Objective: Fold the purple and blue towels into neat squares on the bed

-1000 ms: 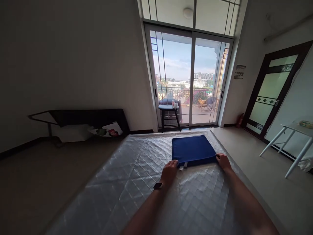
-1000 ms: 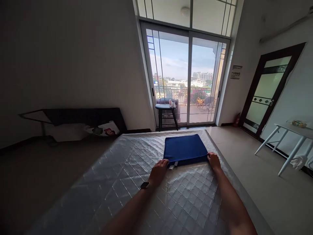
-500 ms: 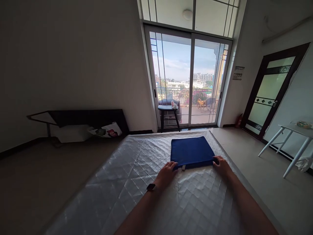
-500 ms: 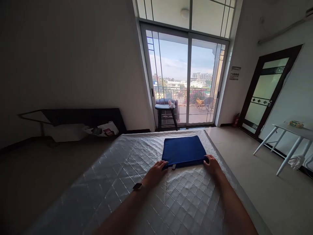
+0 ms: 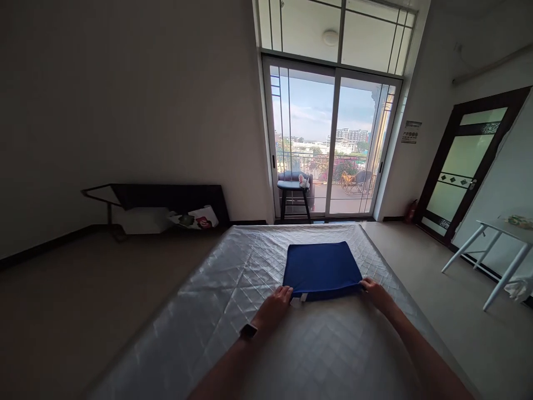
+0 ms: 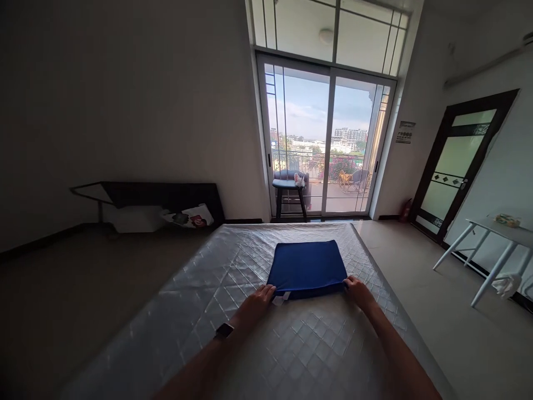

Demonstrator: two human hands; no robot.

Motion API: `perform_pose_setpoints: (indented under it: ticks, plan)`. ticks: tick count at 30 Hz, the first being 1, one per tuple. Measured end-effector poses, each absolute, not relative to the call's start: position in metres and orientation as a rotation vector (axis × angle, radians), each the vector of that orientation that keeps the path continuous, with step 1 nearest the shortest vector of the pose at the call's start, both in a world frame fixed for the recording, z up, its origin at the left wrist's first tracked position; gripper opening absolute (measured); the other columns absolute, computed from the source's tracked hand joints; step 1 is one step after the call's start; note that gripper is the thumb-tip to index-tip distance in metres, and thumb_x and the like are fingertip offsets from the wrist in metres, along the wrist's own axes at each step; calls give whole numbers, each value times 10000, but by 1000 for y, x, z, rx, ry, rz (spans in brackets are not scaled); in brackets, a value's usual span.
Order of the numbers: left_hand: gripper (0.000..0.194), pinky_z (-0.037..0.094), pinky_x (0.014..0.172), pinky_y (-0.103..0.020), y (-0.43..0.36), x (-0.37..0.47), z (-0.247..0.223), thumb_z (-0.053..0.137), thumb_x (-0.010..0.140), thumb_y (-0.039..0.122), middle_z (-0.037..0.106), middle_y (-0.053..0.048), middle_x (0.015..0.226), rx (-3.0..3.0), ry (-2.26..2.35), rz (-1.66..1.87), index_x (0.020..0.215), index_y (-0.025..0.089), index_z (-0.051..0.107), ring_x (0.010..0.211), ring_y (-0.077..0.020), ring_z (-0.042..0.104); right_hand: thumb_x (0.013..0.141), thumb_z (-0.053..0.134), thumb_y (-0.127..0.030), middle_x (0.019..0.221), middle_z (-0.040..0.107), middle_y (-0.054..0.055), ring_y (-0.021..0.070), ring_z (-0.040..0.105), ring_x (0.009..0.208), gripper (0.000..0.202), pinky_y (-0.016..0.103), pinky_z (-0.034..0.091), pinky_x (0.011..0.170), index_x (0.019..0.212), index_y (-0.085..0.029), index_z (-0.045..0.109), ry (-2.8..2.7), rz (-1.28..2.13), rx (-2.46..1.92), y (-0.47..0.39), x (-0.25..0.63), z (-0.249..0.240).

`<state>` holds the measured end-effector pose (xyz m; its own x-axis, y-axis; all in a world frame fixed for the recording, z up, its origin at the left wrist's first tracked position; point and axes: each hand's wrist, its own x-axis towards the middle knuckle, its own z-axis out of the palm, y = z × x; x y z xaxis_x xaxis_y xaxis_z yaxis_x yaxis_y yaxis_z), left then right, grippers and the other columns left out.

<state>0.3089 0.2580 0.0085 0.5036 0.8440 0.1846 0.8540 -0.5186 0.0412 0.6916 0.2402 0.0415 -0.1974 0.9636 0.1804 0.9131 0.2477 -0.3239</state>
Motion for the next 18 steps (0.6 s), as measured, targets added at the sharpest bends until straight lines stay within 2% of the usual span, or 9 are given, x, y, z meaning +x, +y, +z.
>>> perform_pose_setpoints:
  ticks: [5,11,14,18]
  plan:
    - [548,549,997,-376,155,246,-4,399,839,-61,652,-108,1305,-2701,-1490,-234,1299,189,562,1245,-232,604,883,535,-84,1067,727,69,207,726,981,297,301,570,881,1078,-225,709,-2361,142,-1511,151,663,39]
    - [614,583,941,-296,32,196,-19,449,774,-72,702,-56,1228,-2723,-1330,-335,1289,233,587,1145,-213,666,842,483,-21,1066,735,50,203,740,936,447,278,587,835,1135,-285,693,-2358,153,-1401,36,640,26]
    - [559,603,919,-320,6,194,-23,506,808,9,714,-41,1203,-2665,-1358,-502,1279,293,606,1105,-226,681,861,477,-81,1092,734,61,217,741,937,416,288,598,830,1126,-295,716,-2255,275,-1445,7,633,20]
    - [528,614,912,-401,10,202,-23,572,844,136,675,-56,1288,-2599,-1436,-632,1328,346,590,1128,-259,666,872,538,-211,1157,714,78,245,718,1022,339,343,591,904,1131,-311,733,-2075,422,-1565,-4,623,27]
